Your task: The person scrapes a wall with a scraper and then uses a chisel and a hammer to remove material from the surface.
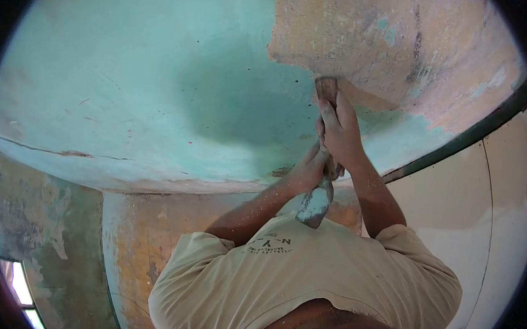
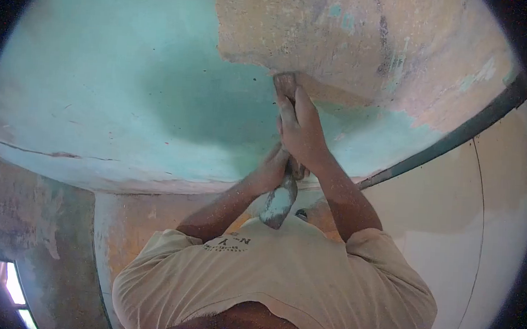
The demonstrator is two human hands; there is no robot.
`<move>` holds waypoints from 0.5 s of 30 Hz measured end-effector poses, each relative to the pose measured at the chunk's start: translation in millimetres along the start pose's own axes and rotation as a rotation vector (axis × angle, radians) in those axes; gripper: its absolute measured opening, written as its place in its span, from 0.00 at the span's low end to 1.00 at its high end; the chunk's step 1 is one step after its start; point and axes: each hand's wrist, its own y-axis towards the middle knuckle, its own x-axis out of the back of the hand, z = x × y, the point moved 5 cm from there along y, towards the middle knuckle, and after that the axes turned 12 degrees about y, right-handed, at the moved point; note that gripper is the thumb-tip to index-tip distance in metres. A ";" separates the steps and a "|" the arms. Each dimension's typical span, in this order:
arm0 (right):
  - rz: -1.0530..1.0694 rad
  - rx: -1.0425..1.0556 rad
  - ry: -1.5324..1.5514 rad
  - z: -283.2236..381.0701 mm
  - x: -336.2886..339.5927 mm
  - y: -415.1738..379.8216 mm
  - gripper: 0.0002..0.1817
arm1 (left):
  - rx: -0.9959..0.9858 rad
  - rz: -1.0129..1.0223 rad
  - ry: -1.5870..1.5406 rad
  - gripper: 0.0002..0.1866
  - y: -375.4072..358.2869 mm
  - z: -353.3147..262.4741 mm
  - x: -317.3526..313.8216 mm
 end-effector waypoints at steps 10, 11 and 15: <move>-0.090 -0.095 0.041 -2.8 -5.9 -11.0 0.05 | 0.110 0.118 -0.159 0.22 -3.3 23.1 5.7; -0.099 -0.080 0.031 -1.6 -6.7 -9.1 0.05 | 0.142 0.088 -0.164 0.22 -3.8 25.6 4.3; -0.097 -0.023 -0.003 -3.3 -5.7 -3.2 0.06 | 0.180 -0.007 -0.052 0.22 -5.0 4.8 10.5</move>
